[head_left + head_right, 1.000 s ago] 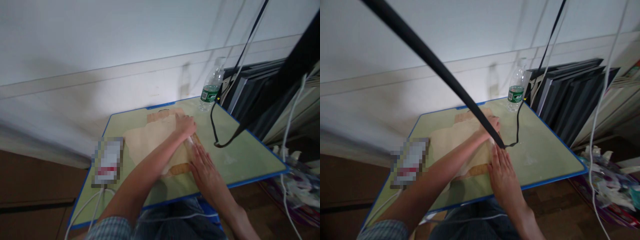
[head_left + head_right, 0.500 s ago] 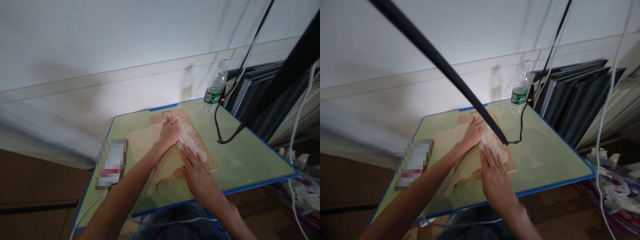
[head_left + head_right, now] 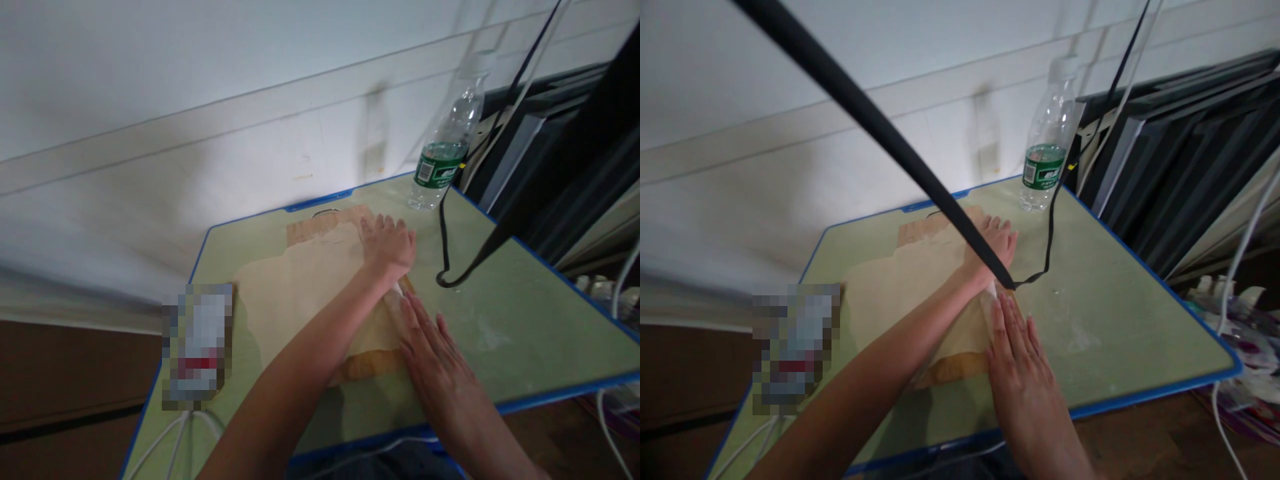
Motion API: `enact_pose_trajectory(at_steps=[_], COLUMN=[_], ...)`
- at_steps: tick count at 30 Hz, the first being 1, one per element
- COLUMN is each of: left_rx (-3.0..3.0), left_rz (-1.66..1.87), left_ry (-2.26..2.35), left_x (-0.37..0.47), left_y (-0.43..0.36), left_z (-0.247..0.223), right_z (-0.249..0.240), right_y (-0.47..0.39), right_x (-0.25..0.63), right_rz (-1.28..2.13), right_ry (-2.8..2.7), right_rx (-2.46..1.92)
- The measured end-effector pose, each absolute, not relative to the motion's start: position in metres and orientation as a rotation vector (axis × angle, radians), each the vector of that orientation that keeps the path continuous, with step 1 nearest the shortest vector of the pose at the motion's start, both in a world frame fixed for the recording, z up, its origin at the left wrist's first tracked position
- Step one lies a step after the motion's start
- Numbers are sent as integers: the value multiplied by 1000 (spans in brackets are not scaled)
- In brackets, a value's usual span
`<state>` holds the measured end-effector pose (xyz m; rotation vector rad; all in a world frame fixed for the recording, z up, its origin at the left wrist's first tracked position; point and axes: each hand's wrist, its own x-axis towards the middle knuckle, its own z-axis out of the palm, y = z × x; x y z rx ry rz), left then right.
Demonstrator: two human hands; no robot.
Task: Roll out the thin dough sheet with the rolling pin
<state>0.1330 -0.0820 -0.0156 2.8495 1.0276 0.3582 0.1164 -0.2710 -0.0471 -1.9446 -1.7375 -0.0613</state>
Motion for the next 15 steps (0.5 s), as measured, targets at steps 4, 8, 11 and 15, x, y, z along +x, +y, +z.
enact_pose_trajectory(at_steps=[4,8,11,15], left_rx=[2886,2845,2789,2720], left_rz=[287,190,119,250], left_ry=[1005,990,1008,1045], left_x=[144,144,138,110], left_y=[-89,-90,-88,-86], left_z=[-8,-5,-5,-3], right_z=[-52,-57,-58,-57], right_y=[-272,-268,-266,-267], right_x=[120,121,118,112], right_rz=[-125,-193,-190,-149], right_ry=[-1728,-1705,-1705,-1792], right_rx=[-1936,-1934,-1922,-1808])
